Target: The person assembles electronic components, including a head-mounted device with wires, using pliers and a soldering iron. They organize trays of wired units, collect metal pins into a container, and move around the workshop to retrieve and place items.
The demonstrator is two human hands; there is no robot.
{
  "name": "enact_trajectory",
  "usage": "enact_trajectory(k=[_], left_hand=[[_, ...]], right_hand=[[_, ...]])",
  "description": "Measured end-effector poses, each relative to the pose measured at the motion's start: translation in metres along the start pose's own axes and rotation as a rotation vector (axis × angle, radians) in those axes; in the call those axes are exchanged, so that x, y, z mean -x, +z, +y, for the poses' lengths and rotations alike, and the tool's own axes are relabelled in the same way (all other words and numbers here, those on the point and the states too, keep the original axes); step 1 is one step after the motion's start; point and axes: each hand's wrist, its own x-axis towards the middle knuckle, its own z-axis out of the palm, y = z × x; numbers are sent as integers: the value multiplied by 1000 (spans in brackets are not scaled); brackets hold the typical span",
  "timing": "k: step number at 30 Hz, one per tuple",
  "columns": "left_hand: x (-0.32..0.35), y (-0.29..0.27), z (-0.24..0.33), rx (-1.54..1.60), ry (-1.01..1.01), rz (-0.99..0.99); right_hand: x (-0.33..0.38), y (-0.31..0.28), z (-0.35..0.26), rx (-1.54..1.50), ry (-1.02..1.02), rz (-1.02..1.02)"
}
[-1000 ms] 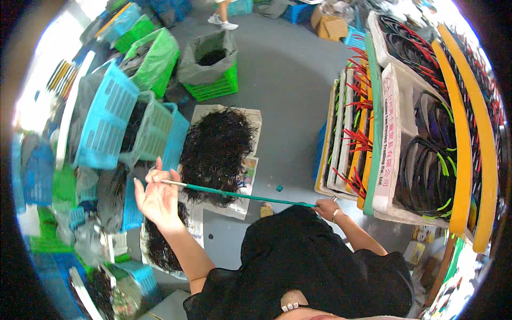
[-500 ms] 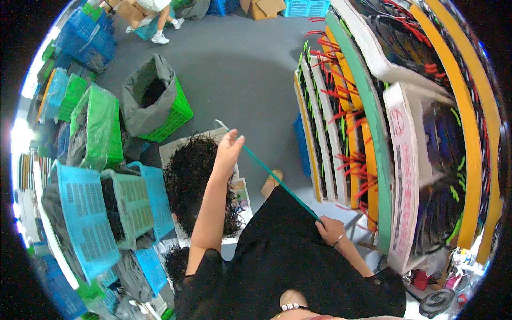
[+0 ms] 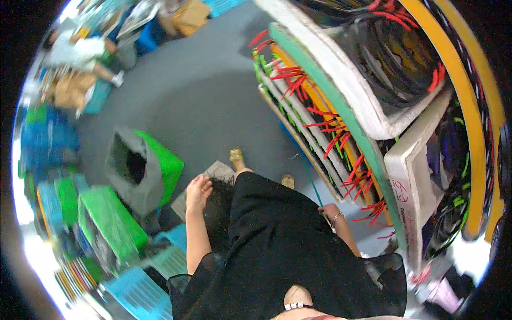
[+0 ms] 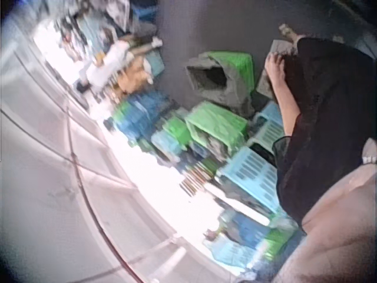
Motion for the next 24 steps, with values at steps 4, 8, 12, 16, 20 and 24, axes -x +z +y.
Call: enact_trajectory(k=[4,8,12,16,20,24], left_hand=[[-66,82,119,-153,231,-247],[-79,192,226,-304,432,-588],[-41,263,303,-408,601,-895],[35,293,352,-289,1225,-1008],[92,324,351,-147,1745,-1426],[143,354,314,-539,2157,-1534]], right_hand=[[-30,5,-26,-2026,659,206],[-92,48,-70,-2029,827,413],[-116,40,-142,-2444,930,827],[-139,39,-182,-2600,907,1240],[-187,15,-202,-3008,575,1443],[-212,-18,-220,-3286,241,1557]])
